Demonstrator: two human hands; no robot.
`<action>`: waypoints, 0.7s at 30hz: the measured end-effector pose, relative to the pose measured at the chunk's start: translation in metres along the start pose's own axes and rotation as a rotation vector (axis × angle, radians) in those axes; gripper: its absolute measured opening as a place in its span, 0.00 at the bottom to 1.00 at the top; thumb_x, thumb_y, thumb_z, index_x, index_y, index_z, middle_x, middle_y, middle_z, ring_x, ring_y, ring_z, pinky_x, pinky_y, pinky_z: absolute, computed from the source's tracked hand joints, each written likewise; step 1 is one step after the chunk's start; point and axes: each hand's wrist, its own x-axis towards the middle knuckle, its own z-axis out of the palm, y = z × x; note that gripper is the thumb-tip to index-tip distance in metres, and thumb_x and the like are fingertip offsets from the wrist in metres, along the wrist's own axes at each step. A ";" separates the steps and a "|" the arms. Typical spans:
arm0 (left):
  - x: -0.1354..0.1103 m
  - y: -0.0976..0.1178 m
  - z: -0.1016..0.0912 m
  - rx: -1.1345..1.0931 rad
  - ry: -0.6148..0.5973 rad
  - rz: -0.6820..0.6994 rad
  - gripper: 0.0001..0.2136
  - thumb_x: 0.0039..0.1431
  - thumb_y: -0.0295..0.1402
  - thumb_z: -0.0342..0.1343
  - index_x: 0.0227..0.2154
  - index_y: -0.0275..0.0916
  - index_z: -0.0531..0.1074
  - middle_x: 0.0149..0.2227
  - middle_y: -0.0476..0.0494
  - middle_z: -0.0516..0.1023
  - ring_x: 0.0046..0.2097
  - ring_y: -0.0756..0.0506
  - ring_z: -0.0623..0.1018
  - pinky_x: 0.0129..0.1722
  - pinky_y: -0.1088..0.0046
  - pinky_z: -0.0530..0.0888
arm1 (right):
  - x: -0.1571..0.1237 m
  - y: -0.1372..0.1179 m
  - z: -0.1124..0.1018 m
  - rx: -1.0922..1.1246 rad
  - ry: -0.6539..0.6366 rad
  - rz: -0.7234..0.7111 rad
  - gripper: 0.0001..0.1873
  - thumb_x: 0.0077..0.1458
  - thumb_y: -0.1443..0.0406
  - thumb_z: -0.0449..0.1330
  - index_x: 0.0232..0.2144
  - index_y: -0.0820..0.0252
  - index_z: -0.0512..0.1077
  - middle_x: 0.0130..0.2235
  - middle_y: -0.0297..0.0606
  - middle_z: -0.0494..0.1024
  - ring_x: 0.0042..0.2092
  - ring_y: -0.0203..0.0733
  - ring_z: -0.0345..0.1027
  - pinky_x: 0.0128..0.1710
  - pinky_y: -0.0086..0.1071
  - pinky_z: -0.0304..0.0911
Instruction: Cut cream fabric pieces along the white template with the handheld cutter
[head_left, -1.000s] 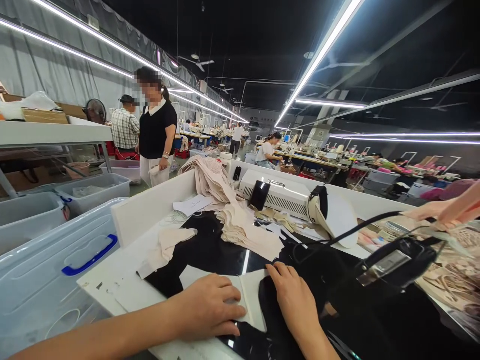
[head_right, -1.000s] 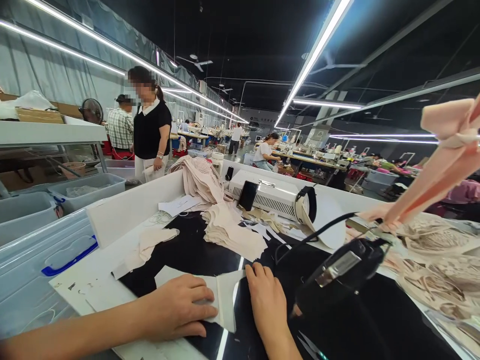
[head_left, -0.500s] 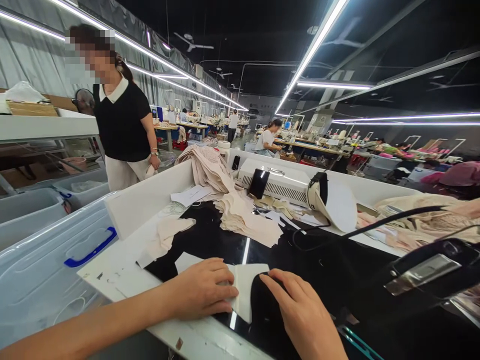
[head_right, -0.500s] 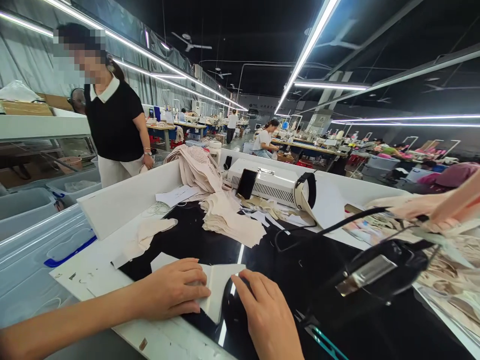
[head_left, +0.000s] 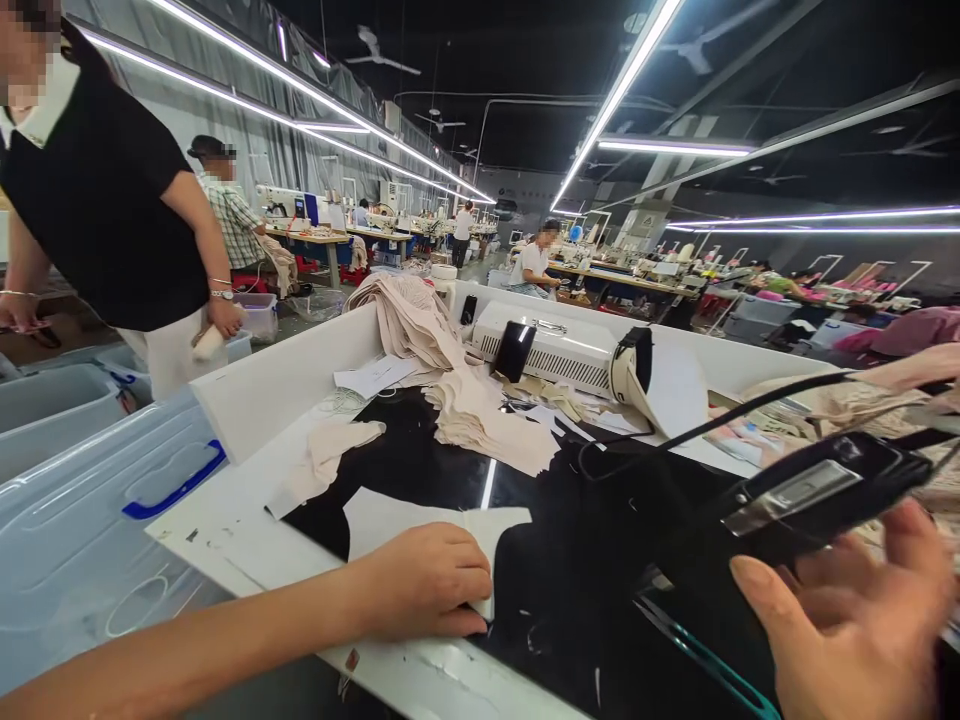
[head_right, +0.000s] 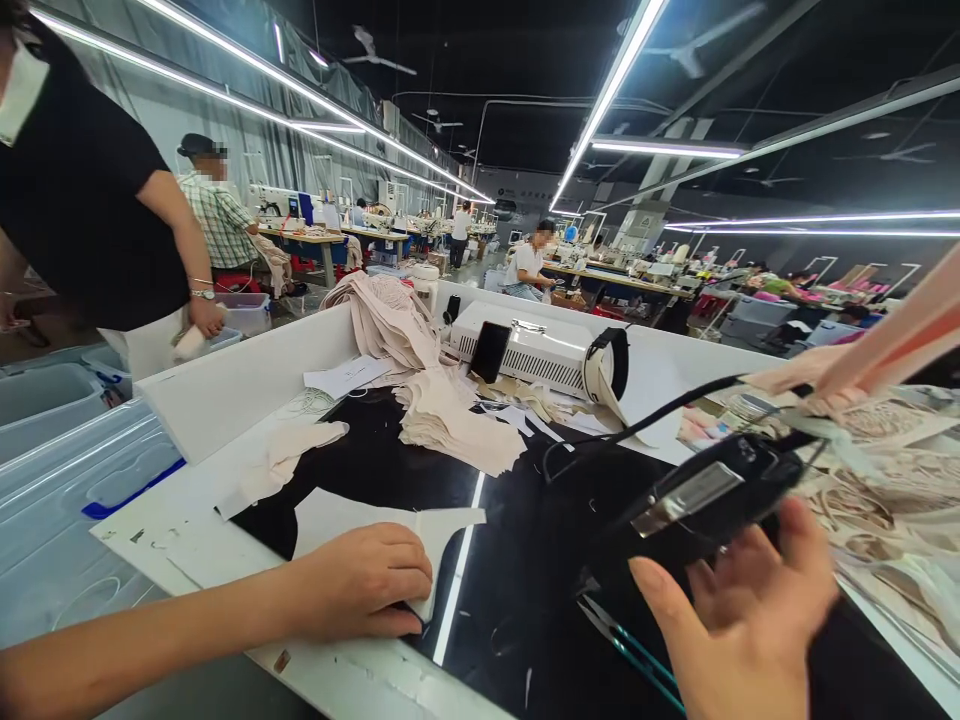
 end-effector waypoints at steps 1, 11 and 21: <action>0.000 0.000 0.000 -0.001 -0.001 0.006 0.12 0.61 0.36 0.70 0.31 0.39 0.72 0.37 0.50 0.81 0.40 0.47 0.78 0.45 0.70 0.74 | 0.002 -0.005 0.008 -0.038 -0.011 0.056 0.46 0.39 0.62 0.80 0.60 0.34 0.69 0.51 0.39 0.81 0.49 0.53 0.78 0.39 0.45 0.73; 0.000 0.002 0.001 -0.072 0.067 0.004 0.08 0.69 0.30 0.60 0.31 0.39 0.74 0.36 0.48 0.82 0.39 0.47 0.78 0.46 0.72 0.74 | -0.021 -0.019 0.061 0.076 -0.134 0.032 0.30 0.50 0.55 0.74 0.54 0.48 0.71 0.40 0.33 0.80 0.33 0.43 0.76 0.39 0.43 0.72; 0.000 0.005 0.000 -0.167 0.104 -0.046 0.05 0.70 0.29 0.60 0.36 0.39 0.77 0.39 0.47 0.83 0.42 0.46 0.79 0.47 0.70 0.74 | -0.086 -0.041 0.104 0.550 -0.232 0.016 0.21 0.55 0.57 0.71 0.47 0.53 0.71 0.29 0.30 0.76 0.25 0.38 0.70 0.22 0.34 0.71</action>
